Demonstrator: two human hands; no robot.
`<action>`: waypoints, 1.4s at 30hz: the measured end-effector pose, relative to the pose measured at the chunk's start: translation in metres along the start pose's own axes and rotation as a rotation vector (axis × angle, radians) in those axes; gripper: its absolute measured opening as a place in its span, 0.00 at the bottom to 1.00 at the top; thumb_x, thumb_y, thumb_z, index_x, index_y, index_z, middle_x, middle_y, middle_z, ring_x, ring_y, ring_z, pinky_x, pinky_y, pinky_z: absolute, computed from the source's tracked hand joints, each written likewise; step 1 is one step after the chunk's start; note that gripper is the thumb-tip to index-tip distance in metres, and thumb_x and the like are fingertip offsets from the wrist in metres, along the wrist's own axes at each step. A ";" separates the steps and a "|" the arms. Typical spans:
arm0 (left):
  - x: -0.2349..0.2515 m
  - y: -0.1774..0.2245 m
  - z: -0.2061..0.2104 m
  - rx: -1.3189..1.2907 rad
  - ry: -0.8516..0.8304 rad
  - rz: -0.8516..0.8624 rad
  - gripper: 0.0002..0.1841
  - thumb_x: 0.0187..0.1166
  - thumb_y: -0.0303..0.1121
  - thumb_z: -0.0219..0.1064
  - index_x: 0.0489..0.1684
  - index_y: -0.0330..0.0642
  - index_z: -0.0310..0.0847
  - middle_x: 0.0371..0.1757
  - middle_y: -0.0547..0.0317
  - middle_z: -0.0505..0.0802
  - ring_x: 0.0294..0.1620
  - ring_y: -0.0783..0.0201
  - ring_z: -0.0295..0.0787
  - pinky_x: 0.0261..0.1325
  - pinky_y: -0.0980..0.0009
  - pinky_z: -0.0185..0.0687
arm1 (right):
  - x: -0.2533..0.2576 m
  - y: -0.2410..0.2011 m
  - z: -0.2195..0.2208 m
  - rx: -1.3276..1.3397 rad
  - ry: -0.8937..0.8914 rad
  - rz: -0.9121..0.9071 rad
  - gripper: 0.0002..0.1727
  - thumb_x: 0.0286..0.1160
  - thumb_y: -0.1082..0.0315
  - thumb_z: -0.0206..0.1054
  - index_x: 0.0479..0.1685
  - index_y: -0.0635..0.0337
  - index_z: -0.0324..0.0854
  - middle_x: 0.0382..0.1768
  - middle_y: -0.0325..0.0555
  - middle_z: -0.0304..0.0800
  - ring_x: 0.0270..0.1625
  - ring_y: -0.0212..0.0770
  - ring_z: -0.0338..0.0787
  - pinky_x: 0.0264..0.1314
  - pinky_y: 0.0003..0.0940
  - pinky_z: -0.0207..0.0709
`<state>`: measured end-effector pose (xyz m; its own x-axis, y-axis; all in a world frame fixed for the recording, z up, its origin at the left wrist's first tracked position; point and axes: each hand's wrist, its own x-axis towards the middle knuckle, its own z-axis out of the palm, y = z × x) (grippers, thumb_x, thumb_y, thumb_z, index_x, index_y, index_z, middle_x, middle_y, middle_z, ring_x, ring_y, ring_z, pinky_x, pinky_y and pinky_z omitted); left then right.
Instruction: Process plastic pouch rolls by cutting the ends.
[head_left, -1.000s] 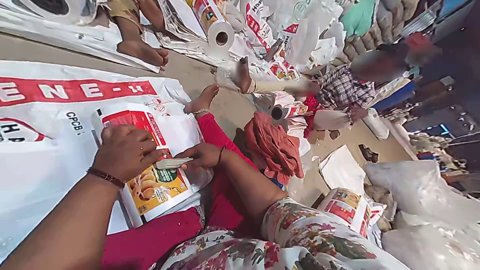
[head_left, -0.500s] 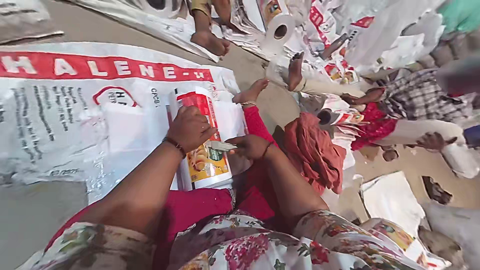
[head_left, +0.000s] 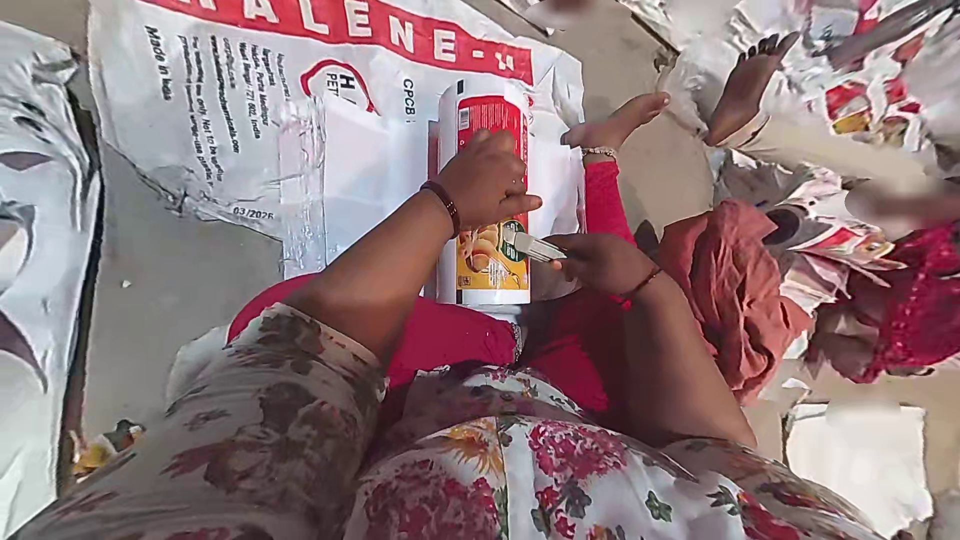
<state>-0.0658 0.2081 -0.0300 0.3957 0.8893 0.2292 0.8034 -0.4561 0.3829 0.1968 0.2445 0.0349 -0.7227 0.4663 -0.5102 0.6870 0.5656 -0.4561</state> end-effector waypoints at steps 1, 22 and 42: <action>-0.001 -0.001 0.000 -0.004 0.019 0.010 0.36 0.89 0.61 0.44 0.20 0.43 0.84 0.35 0.51 0.87 0.58 0.42 0.81 0.68 0.41 0.66 | -0.003 -0.002 -0.001 -0.011 -0.001 -0.003 0.20 0.87 0.54 0.63 0.75 0.41 0.83 0.34 0.45 0.94 0.32 0.43 0.91 0.42 0.53 0.85; -0.010 -0.008 0.016 -0.178 0.272 0.000 0.28 0.90 0.44 0.47 0.31 0.36 0.91 0.38 0.46 0.94 0.57 0.42 0.85 0.69 0.43 0.68 | -0.033 -0.066 0.033 0.233 0.159 0.190 0.29 0.91 0.66 0.57 0.90 0.49 0.60 0.42 0.48 0.92 0.22 0.38 0.89 0.25 0.38 0.88; -0.017 -0.005 0.016 -0.301 0.376 -0.052 0.22 0.88 0.37 0.47 0.38 0.33 0.87 0.35 0.42 0.90 0.50 0.42 0.86 0.70 0.46 0.69 | -0.041 -0.146 0.033 -0.407 -0.091 0.203 0.34 0.88 0.69 0.56 0.95 0.42 0.56 0.43 0.60 0.90 0.44 0.62 0.92 0.46 0.63 0.84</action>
<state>-0.0693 0.1957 -0.0499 0.1258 0.8629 0.4895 0.6315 -0.4502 0.6313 0.1285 0.1205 0.0989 -0.5546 0.5440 -0.6296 0.7149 0.6988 -0.0260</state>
